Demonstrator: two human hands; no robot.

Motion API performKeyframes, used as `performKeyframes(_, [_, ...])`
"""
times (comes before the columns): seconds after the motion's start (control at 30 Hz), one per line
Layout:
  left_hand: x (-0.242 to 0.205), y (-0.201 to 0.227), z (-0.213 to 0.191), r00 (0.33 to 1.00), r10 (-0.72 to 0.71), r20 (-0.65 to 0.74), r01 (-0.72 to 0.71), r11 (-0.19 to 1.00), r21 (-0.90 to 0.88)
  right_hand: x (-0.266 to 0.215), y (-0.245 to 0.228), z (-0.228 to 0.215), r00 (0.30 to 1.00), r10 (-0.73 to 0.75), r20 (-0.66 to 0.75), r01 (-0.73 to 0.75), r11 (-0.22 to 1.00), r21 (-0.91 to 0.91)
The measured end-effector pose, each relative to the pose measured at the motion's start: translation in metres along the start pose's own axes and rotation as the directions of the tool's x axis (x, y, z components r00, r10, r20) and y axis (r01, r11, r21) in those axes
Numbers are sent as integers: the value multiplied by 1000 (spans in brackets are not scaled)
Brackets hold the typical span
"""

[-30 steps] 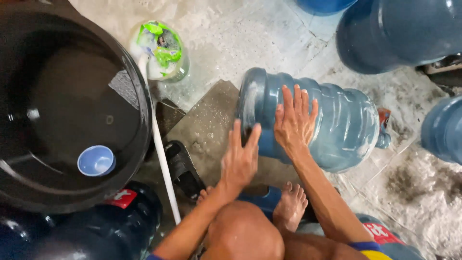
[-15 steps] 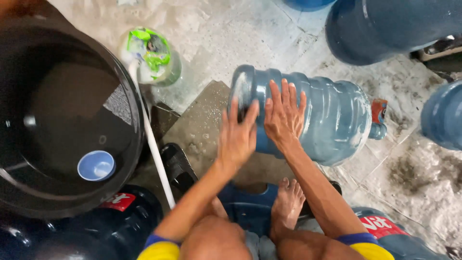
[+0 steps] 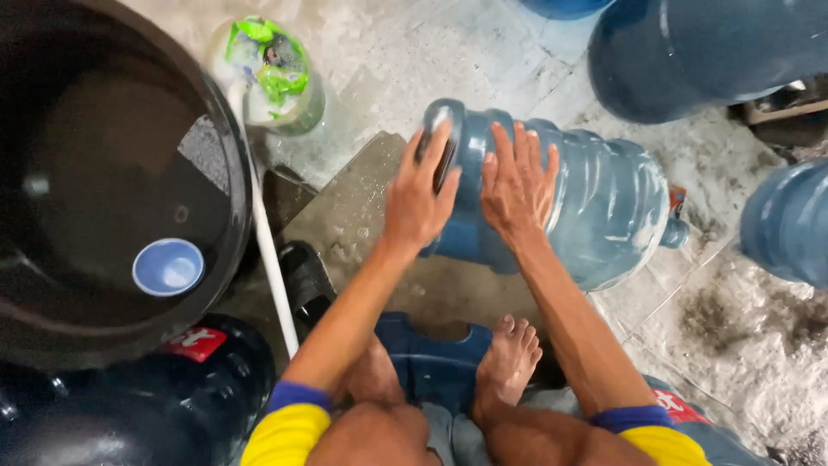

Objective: The person scrubs a large blue water jug with a brush and soapy water. They rotate the jug to clean different sides and dip the brush into a bucket of soapy water to reload it.

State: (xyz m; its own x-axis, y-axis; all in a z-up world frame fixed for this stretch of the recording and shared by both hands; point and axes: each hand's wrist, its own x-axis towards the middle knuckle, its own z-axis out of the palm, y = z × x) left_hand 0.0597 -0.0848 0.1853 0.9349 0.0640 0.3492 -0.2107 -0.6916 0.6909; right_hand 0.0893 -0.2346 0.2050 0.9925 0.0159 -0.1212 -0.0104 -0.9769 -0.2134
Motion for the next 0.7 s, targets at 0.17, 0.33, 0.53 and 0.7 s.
performKeyframes(0.17, [-23, -6, -34, 896, -269, 353, 386, 866, -319, 13, 10, 9, 1000, 28, 7, -28, 999, -25])
performKeyframes(0.33, [-61, -39, -4, 958, -219, 185, 261, 933, -247, 20, 2, 1, 1000, 7, -20, -8, 1000, -25])
performKeyframes(0.53, [28, 16, -25, 916, -249, 314, 321, 925, -204, 8, 1, 1, 996, -57, -71, 55, 998, -28])
performKeyframes(0.7, [-90, 6, -9, 994, -56, 95, 60, 997, -42, 3, -1, -1, 999, 31, 16, -30, 998, -49])
